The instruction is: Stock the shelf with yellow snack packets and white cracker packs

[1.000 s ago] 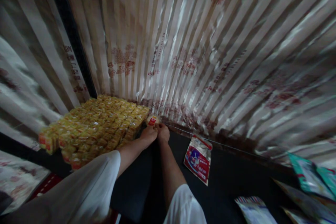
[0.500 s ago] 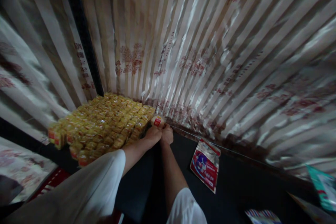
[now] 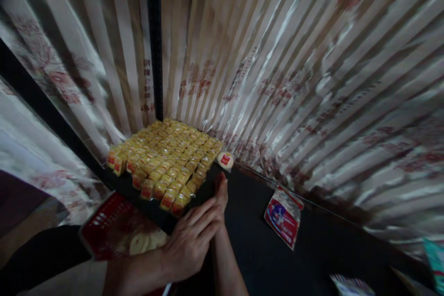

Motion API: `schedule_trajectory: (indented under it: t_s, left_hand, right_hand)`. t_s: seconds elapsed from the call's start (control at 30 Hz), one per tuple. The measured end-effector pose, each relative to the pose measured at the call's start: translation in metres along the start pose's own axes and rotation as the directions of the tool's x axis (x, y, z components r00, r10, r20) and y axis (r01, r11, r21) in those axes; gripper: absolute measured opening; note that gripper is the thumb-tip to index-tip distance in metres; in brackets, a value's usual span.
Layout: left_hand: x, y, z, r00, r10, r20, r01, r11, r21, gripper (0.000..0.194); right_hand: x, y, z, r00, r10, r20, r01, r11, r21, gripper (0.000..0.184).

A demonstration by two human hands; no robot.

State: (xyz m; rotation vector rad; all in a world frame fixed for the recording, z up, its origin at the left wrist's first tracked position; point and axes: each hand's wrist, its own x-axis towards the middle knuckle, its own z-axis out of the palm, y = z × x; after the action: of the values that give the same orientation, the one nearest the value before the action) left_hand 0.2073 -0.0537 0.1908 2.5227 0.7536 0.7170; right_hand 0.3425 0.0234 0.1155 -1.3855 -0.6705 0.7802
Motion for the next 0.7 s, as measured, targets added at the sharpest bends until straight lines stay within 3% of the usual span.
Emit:
schedule_trajectory:
  t_s: [0.07,0.2,0.33,0.43,0.7]
  left_hand:
    - [-0.039,-0.013,0.002,0.996,0.071,0.062,-0.079,0.988,0.129,0.045]
    - [-0.079,-0.042,0.006,0.990,0.000,0.141,-0.039,0.960,0.277,0.052]
    - [-0.081,-0.059,0.001,0.967,-0.104,0.233,0.029,0.952,0.303,0.057]
    - [-0.078,-0.067,0.001,0.958,-0.107,0.265,0.022,0.952,0.304,0.057]
    - [-0.081,-0.082,0.004,0.988,-0.006,0.156,-0.048,0.940,0.338,0.061]
  right_hand:
    - [-0.002,-0.004,0.014,0.999,0.037,-0.001,-0.037,0.996,0.076,0.073]
    - [-0.005,-0.013,0.046,0.998,0.040,0.043,-0.048,0.976,0.211,0.070]
    - [-0.005,-0.018,0.066,0.994,0.021,0.111,-0.058,0.939,0.339,0.067]
    - [-0.005,-0.023,0.073,0.995,0.036,0.095,-0.067,0.934,0.352,0.066]
    - [-0.010,-0.033,0.086,0.998,0.024,0.055,-0.042,0.939,0.342,0.065]
